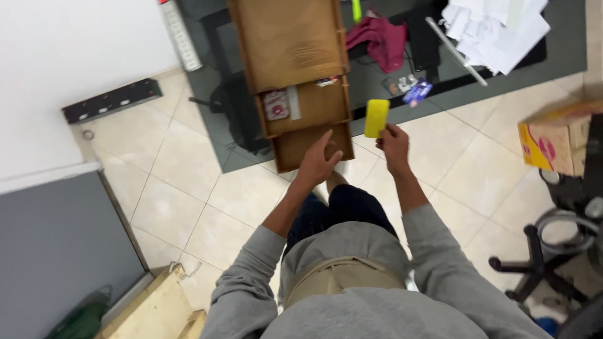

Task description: Organizing various phone accessories and small items from a desk into a wooden drawer.

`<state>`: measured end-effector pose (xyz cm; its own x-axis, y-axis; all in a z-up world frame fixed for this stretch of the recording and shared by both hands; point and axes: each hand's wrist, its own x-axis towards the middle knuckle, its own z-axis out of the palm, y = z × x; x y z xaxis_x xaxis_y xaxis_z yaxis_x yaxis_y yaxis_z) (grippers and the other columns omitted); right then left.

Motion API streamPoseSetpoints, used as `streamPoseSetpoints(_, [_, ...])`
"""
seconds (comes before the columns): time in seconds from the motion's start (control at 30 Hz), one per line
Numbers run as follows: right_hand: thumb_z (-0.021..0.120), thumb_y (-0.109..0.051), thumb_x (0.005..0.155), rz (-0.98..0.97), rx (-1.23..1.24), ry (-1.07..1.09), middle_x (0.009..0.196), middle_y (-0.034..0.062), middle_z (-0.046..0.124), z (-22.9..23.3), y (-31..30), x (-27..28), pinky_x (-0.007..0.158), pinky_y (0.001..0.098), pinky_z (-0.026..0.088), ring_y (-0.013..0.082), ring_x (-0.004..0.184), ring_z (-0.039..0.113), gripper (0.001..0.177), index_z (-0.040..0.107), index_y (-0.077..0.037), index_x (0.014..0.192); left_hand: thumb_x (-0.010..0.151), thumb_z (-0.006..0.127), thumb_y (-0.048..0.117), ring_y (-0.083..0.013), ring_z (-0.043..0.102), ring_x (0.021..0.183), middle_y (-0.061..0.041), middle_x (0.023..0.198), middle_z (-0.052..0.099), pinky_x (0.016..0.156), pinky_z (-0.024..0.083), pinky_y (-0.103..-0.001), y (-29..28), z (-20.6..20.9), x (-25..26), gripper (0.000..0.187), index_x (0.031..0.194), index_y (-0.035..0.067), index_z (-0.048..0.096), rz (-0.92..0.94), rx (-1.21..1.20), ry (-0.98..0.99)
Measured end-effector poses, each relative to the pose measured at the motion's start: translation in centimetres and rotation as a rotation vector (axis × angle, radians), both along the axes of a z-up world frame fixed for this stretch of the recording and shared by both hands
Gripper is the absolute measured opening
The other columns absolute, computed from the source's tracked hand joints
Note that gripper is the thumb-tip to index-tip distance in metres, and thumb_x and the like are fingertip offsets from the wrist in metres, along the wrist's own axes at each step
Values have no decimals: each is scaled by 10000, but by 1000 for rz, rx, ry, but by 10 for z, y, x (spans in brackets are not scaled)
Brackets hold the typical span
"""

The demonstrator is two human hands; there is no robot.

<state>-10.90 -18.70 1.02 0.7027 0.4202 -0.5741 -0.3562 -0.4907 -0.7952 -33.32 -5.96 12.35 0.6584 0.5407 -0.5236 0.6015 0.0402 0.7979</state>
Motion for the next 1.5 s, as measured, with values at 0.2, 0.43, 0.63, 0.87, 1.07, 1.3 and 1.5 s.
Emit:
streamPoseSetpoints(0.2, [729, -141, 915, 185, -105, -60, 1013, 234, 713, 13, 49, 19, 684, 344, 636, 261, 789, 735, 384, 686, 22, 1261, 1012, 622, 389, -354, 386, 1495, -180, 1595, 414, 1251, 323, -445, 27, -28, 70, 683, 1594, 120, 387, -220, 297, 49])
streamPoseSetpoints(0.43, [761, -320, 960, 421, -290, -277, 1124, 130, 718, -47, 61, 66, 794, 390, 625, 301, 976, 744, 311, 744, -116, 1193, 986, 696, 325, -392, 451, 1436, -214, 1563, 437, 1206, 398, -471, 46, -55, 98, 635, 1528, 71, 484, -290, 554, -16])
streamPoseSetpoints(0.63, [780, -117, 857, 294, -243, -778, 894, 147, 679, -41, 60, 118, 751, 417, 574, 340, 841, 687, 228, 738, -76, 1077, 909, 742, 287, -346, 569, 1264, -128, 1364, 569, 898, 568, -443, 41, -81, 118, 493, 1358, 115, 635, -303, 801, -174])
streamPoseSetpoints(0.87, [795, -112, 905, 383, -208, -814, 1036, 156, 543, -48, 65, 149, 814, 463, 570, 400, 935, 659, 383, 637, -35, 1244, 940, 702, 302, -331, 596, 1218, -101, 1303, 602, 819, 572, -398, 34, -104, 144, 402, 1299, 123, 675, -345, 724, -219])
streamPoseSetpoints(1.07, [769, -137, 972, 384, -204, -867, 899, 75, 593, -80, 68, 161, 776, 400, 557, 311, 852, 672, 132, 686, -92, 1065, 953, 690, 267, -334, 603, 1210, -92, 1278, 609, 809, 570, -394, 25, -111, 145, 339, 1263, 132, 681, -382, 701, -217])
streamPoseSetpoints(1.3, [707, -41, 931, 289, -188, -685, 872, 132, 676, -67, 74, 164, 745, 443, 562, 319, 837, 700, 107, 671, -78, 1025, 970, 676, 244, -341, 603, 1208, -100, 1267, 617, 849, 571, -406, 17, -106, 136, 310, 1251, 114, 687, -382, 629, -196])
streamPoseSetpoints(1.5, [724, -66, 948, 275, -151, -646, 915, 104, 713, -53, 66, 158, 713, 404, 576, 278, 849, 722, 110, 701, -113, 1045, 982, 665, 264, -315, 618, 1197, -86, 1249, 628, 872, 564, -387, 27, -90, 121, 298, 1245, 127, 696, -335, 617, -156])
